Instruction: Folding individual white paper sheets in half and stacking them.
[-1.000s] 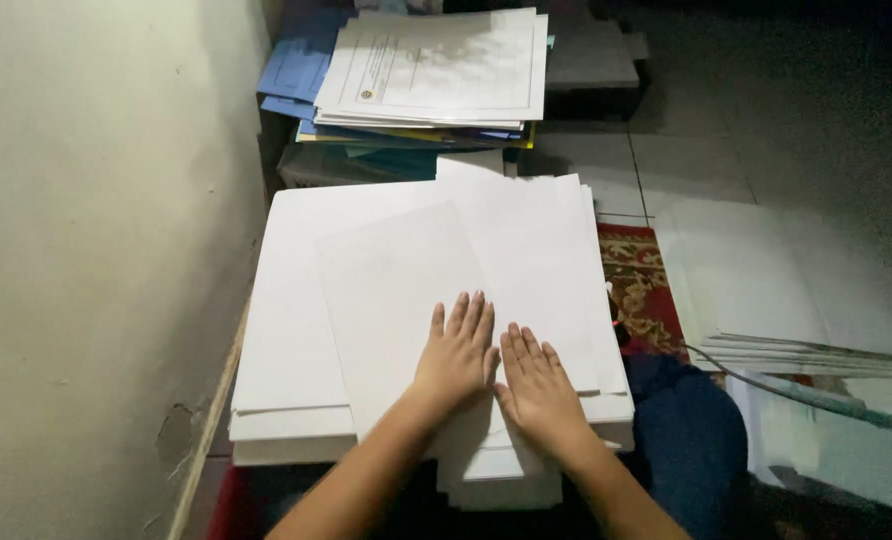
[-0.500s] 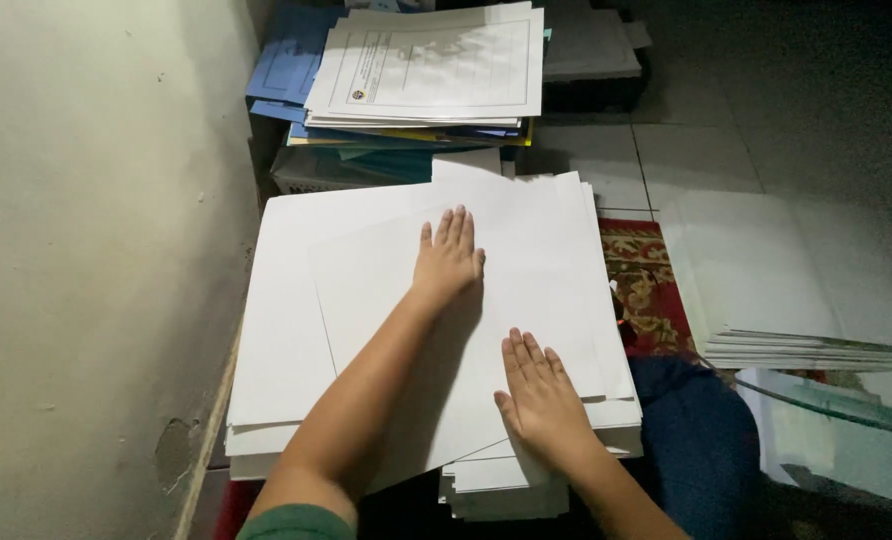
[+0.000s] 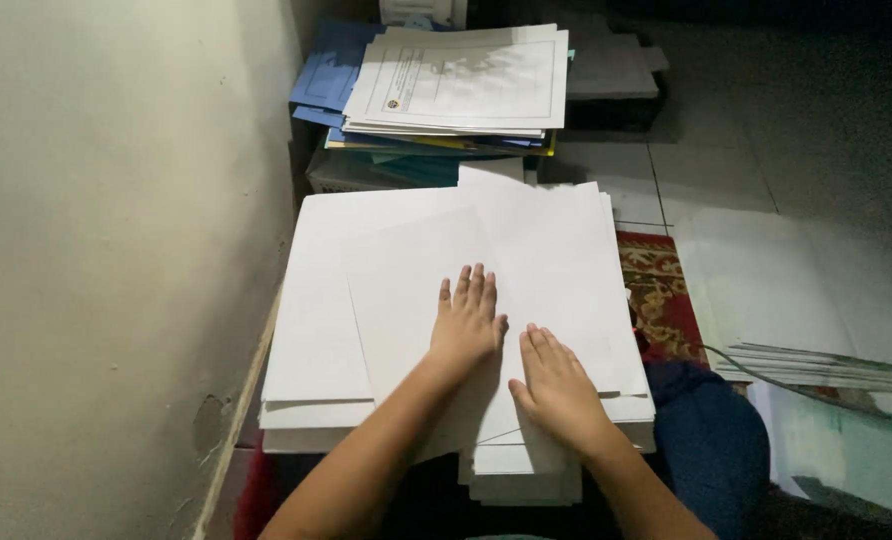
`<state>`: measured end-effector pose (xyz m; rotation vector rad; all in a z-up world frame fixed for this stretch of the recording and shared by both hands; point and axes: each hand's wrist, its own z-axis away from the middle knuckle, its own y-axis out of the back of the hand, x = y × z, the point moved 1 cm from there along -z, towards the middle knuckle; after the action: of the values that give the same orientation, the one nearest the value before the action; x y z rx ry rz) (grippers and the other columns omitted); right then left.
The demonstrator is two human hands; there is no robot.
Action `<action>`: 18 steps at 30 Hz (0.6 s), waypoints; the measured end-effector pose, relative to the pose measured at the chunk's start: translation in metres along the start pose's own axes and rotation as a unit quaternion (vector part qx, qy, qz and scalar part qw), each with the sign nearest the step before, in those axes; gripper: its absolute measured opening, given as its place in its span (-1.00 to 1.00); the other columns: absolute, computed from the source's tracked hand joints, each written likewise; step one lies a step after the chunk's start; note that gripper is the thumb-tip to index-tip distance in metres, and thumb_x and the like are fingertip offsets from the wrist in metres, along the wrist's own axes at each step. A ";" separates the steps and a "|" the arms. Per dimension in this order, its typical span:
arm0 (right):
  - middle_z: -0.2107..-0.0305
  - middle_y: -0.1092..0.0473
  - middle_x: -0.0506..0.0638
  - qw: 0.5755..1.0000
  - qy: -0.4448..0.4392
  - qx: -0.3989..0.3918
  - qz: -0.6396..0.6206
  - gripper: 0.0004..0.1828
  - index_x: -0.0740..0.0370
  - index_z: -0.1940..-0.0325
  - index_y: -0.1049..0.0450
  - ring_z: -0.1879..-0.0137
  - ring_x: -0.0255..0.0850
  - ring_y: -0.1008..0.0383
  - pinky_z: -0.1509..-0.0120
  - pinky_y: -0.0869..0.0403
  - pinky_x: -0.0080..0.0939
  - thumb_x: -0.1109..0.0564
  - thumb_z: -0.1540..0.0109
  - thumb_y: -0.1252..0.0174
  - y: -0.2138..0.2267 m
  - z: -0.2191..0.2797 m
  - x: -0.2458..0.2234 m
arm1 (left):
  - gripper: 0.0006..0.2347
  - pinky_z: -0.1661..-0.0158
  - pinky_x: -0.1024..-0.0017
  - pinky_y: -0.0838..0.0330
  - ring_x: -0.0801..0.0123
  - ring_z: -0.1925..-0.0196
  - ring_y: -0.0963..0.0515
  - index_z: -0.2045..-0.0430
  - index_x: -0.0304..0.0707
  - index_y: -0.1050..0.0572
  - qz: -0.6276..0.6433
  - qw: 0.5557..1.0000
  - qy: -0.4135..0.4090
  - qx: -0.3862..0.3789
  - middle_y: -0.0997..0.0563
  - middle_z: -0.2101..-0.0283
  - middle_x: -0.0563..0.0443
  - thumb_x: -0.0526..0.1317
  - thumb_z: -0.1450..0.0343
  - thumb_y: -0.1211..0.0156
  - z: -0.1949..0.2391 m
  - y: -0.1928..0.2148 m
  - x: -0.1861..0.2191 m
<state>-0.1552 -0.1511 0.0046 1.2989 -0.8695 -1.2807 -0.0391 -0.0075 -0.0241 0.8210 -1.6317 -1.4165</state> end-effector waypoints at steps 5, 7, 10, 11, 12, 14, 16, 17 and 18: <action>-0.37 -0.11 0.20 0.978 -0.101 -0.052 -0.173 -0.21 0.15 -0.58 0.07 -0.54 0.10 -0.06 -0.49 -0.23 0.11 -0.21 -0.37 0.04 0.062 -0.012 -0.035 | -0.42 -0.42 -0.10 0.48 -0.03 -0.59 0.24 -0.47 -0.31 0.05 0.057 0.994 -0.049 -0.078 0.12 -0.55 -0.30 0.02 -0.55 0.47 0.094 0.051 0.014; -0.34 -0.13 0.23 0.961 -0.131 -0.056 -0.239 -0.18 0.13 -0.59 0.09 -0.51 0.14 -0.11 -0.42 -0.36 0.14 -0.21 -0.36 -0.01 0.069 -0.019 -0.038 | -0.42 -0.42 -0.07 0.52 0.00 -0.59 0.26 -0.47 -0.28 0.04 0.071 0.993 -0.055 -0.078 0.14 -0.56 -0.28 0.04 -0.55 0.50 0.112 0.062 0.015; -0.29 -0.21 0.31 0.883 -0.235 -0.040 -0.403 -0.21 0.13 -0.60 0.08 -0.37 0.13 -0.30 -0.08 -0.58 0.06 -0.13 -0.37 -0.01 0.067 -0.036 -0.027 | -0.35 -0.43 -0.06 0.56 -0.02 -0.60 0.28 -0.48 -0.27 0.07 0.102 0.989 -0.052 -0.090 0.16 -0.56 -0.30 0.15 -0.52 0.42 0.124 0.091 0.016; -0.24 -0.28 0.27 0.889 -0.242 -0.042 -0.388 -0.29 0.11 -0.54 -0.06 -0.34 0.10 -0.35 -0.01 -0.61 0.05 -0.17 -0.38 -0.01 0.058 -0.042 -0.015 | -0.21 -0.41 -0.15 0.58 -0.05 -0.59 0.30 -0.47 -0.28 0.08 0.095 0.985 -0.072 -0.125 0.17 -0.55 -0.33 0.28 -0.41 0.29 0.131 0.098 0.017; -0.20 -0.35 0.23 0.894 -0.248 -0.044 -0.371 -0.36 0.09 -0.49 -0.19 -0.31 0.07 -0.41 0.05 -0.64 0.04 -0.21 -0.39 0.00 0.050 -0.049 -0.002 | -0.06 -0.40 -0.23 0.60 -0.07 -0.59 0.33 -0.46 -0.29 0.09 0.090 0.979 -0.092 -0.159 0.18 -0.55 -0.35 0.42 -0.29 0.15 0.135 0.106 0.019; -0.25 -0.35 0.16 0.908 -0.243 -0.050 -0.338 -0.37 0.11 -0.45 -0.25 -0.35 0.01 -0.38 -0.19 -0.47 -0.02 -0.19 -0.36 0.04 0.064 -0.036 -0.011 | -0.07 -0.38 -0.24 0.62 -0.08 -0.58 0.41 -0.47 -0.26 0.18 0.090 0.974 -0.106 -0.178 0.31 -0.54 -0.34 0.34 -0.32 -0.01 0.145 0.099 0.014; -0.30 -0.34 0.09 0.919 -0.239 -0.058 -0.309 -0.38 0.12 -0.41 -0.30 -0.40 -0.06 -0.35 -0.44 -0.29 -0.07 -0.17 -0.33 0.08 0.075 -0.025 -0.017 | -0.04 -0.36 -0.25 0.64 -0.08 -0.57 0.49 -0.47 -0.23 0.28 0.089 0.968 -0.120 -0.201 0.43 -0.54 -0.33 0.25 -0.34 -0.17 0.151 0.098 0.007; -0.30 -0.35 0.04 0.919 -0.247 -0.080 -0.298 -0.43 0.09 -0.36 -0.35 -0.39 -0.07 -0.35 -0.41 -0.31 -0.06 -0.18 -0.33 0.09 0.080 -0.021 -0.018 | -0.07 -0.38 -0.21 0.53 -0.11 -0.57 0.42 -0.46 -0.26 0.18 0.168 0.965 -0.121 -0.163 0.42 -0.53 -0.40 0.12 -0.33 -0.31 0.153 0.101 0.001; -0.30 -0.35 -0.01 0.917 -0.258 -0.104 -0.287 -0.46 0.05 -0.32 -0.39 -0.39 -0.08 -0.34 -0.38 -0.32 -0.05 -0.18 -0.34 0.10 0.083 -0.013 -0.021 | -0.10 -0.39 -0.17 0.42 -0.14 -0.57 0.35 -0.45 -0.30 0.08 0.246 0.953 -0.120 -0.127 0.41 -0.51 -0.46 -0.02 -0.32 -0.45 0.158 0.104 -0.003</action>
<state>-0.1312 -0.1423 0.0872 1.0917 -0.6882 -2.1895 -0.1740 0.0848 0.0704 0.0792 -1.6368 -1.3536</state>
